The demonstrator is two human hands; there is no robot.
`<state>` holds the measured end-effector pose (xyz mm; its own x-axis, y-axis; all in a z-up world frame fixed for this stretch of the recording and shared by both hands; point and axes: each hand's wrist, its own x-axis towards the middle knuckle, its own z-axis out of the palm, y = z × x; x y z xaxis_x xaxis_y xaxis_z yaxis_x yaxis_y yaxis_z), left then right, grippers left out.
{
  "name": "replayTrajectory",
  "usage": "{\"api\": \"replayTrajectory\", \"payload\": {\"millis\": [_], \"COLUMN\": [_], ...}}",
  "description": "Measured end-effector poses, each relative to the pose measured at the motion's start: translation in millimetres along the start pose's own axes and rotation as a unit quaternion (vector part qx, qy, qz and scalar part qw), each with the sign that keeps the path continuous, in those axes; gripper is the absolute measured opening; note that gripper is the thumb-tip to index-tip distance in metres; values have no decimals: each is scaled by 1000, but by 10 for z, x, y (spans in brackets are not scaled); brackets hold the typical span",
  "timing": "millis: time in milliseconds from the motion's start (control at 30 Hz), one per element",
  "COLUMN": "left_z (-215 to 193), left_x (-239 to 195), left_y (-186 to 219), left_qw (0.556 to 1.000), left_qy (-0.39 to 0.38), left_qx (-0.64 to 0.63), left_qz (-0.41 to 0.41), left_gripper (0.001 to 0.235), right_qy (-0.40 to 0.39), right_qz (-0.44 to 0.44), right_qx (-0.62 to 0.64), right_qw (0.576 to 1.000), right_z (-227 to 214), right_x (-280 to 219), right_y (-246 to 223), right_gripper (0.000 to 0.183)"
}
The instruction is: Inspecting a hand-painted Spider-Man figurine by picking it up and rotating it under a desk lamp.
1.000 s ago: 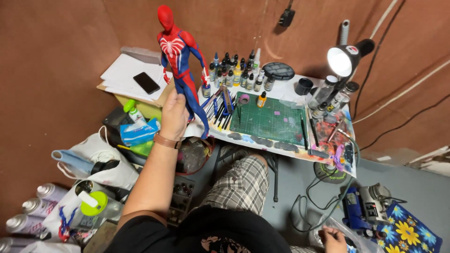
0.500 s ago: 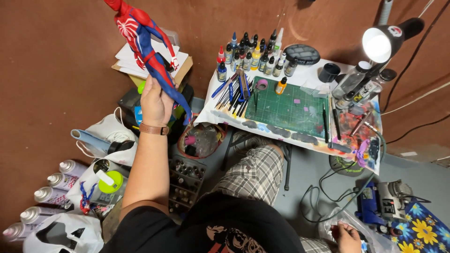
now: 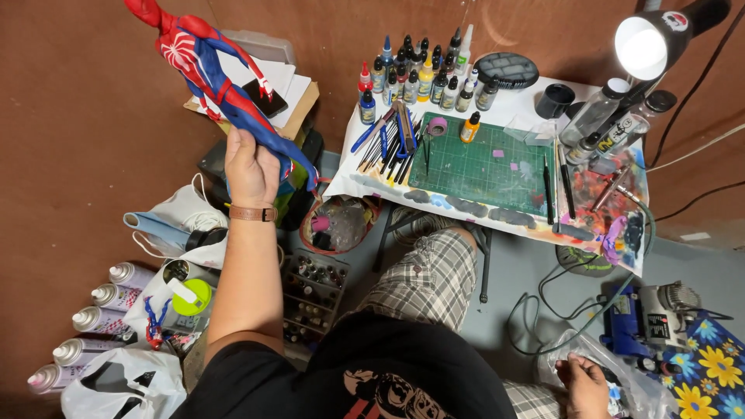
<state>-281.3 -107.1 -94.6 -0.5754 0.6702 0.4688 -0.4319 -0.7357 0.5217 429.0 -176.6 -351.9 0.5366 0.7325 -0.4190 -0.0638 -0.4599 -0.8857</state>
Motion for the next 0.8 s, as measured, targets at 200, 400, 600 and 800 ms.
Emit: {"api": "replayTrajectory", "payload": {"millis": [200, 400, 600, 800], "left_z": [88, 45, 71, 104], "left_x": [-37, -39, -79, -95], "left_y": [-28, -83, -126, -199], "left_qw": [999, 999, 1000, 999], "left_qy": [28, 27, 9, 3], "left_qx": [-16, -27, -21, -48], "left_qz": [-13, -11, -4, -11], "left_gripper": [28, 36, 33, 32], "right_qy": [13, 4, -10, -25], "right_qz": [31, 13, -64, -66], "right_qx": [-37, -16, 4, -55], "right_qw": [999, 1000, 998, 996], "right_z": [101, 117, 87, 107], "right_x": [-394, -332, -288, -486], "right_y": [-383, -364, -323, -500], "right_gripper": [12, 12, 9, 7]}}
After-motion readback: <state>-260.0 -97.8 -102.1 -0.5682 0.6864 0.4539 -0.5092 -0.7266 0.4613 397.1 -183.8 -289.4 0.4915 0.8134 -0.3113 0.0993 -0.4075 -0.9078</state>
